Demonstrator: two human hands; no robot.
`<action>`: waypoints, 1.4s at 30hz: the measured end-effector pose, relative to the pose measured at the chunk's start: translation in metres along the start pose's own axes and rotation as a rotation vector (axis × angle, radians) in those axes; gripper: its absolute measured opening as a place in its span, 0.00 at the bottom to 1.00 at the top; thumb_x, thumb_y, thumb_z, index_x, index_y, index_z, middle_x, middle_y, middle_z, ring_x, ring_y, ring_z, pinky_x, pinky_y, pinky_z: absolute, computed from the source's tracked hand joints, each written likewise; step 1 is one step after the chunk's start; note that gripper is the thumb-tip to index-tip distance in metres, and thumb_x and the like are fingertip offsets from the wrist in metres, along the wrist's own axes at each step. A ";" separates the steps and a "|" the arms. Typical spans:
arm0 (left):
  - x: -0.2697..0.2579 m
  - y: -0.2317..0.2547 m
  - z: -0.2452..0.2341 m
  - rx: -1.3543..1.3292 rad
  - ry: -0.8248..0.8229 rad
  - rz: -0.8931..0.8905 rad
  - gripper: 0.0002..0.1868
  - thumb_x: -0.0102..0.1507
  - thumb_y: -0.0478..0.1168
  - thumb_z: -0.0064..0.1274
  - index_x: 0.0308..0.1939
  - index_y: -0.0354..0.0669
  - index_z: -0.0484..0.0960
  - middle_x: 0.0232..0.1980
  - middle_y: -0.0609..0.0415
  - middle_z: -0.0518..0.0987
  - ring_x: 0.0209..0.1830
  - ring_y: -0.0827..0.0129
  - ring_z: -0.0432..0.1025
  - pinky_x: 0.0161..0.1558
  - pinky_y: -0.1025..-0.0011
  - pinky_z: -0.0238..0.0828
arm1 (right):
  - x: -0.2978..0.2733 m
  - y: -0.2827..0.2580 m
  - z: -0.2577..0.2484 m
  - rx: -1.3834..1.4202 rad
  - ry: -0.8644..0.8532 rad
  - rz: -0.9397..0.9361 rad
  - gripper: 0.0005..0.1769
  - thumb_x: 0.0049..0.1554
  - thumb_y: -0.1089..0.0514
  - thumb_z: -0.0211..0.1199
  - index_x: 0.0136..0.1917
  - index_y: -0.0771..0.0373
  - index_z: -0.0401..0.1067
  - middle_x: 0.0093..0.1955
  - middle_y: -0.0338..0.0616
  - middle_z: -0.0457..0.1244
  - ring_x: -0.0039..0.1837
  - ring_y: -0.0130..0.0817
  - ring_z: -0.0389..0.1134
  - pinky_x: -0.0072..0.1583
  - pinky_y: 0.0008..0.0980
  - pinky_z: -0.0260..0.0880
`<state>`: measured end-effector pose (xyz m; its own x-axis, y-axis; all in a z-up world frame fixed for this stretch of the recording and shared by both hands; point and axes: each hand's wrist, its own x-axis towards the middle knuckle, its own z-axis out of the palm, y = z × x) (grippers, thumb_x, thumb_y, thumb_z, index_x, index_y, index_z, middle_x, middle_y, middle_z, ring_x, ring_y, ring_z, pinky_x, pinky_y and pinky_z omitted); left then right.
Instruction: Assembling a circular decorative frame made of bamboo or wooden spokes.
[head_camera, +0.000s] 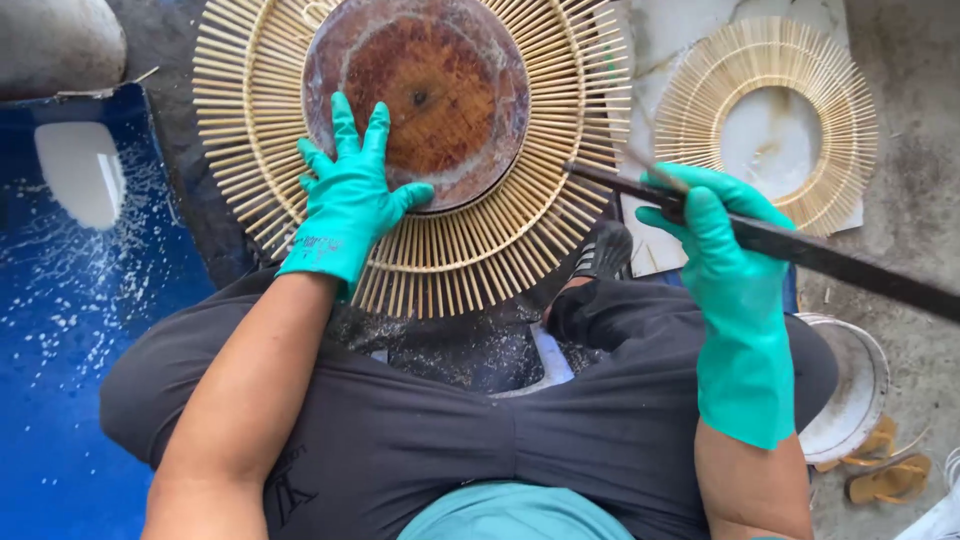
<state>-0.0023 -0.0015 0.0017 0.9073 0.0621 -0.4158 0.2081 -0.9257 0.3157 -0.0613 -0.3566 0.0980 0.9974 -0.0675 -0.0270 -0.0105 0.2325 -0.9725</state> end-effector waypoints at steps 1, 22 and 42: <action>0.000 0.000 -0.002 -0.006 -0.001 -0.001 0.63 0.52 0.66 0.69 0.83 0.69 0.44 0.85 0.51 0.29 0.76 0.14 0.33 0.66 0.22 0.48 | -0.001 0.002 0.002 -0.030 -0.025 0.075 0.15 0.67 0.56 0.63 0.62 0.69 0.73 0.60 0.50 0.69 0.62 0.38 0.74 0.63 0.40 0.80; 0.015 -0.012 0.008 -0.024 0.044 0.078 0.63 0.52 0.60 0.72 0.82 0.71 0.46 0.85 0.55 0.31 0.76 0.14 0.33 0.68 0.25 0.46 | -0.004 0.042 0.026 -0.589 -0.141 0.121 0.07 0.64 0.63 0.66 0.55 0.67 0.78 0.47 0.43 0.71 0.47 0.25 0.71 0.50 0.24 0.72; 0.027 -0.024 0.017 0.027 0.081 0.105 0.53 0.55 0.61 0.68 0.80 0.69 0.56 0.85 0.52 0.36 0.77 0.19 0.40 0.68 0.29 0.52 | 0.010 0.044 -0.002 -0.615 0.038 0.108 0.08 0.63 0.60 0.68 0.52 0.67 0.77 0.46 0.44 0.70 0.46 0.26 0.71 0.48 0.25 0.70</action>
<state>0.0108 0.0161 -0.0311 0.9505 -0.0067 -0.3107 0.1014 -0.9385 0.3302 -0.0522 -0.3487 0.0548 0.9852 -0.1120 -0.1297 -0.1619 -0.3604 -0.9186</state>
